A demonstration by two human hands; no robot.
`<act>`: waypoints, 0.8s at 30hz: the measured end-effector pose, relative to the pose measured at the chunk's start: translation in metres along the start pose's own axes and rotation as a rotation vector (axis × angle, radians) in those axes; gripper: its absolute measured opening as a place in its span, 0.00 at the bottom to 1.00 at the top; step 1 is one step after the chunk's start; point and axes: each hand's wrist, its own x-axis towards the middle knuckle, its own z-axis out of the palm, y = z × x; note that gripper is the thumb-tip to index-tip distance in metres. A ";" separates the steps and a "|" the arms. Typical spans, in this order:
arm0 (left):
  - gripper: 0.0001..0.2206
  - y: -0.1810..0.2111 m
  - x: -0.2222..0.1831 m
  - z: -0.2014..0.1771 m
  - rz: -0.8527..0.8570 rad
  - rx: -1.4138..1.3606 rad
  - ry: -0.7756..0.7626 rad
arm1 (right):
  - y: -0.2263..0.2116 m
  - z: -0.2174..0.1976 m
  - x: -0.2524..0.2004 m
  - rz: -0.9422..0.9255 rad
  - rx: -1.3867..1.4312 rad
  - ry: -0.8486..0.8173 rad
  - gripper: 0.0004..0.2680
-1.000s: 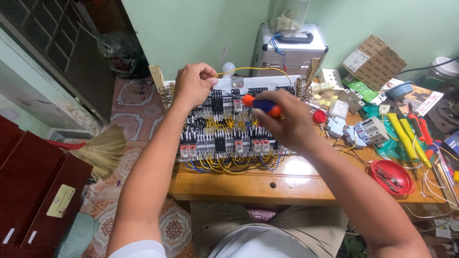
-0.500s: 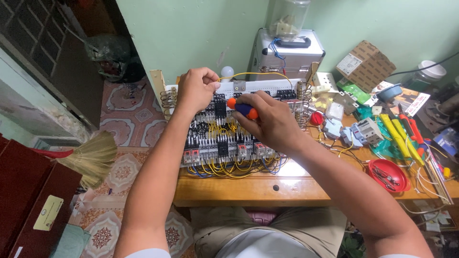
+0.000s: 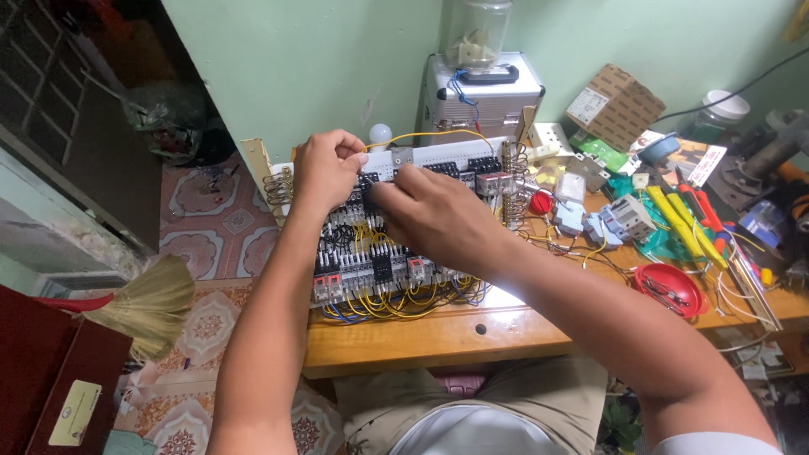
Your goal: Wiring a relay board by stripping wires, crimping terminals, and fastening them with a screwdriver.
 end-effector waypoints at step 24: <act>0.04 0.002 -0.010 -0.002 0.104 -0.014 0.077 | -0.007 -0.016 0.032 -0.292 -0.251 -0.153 0.08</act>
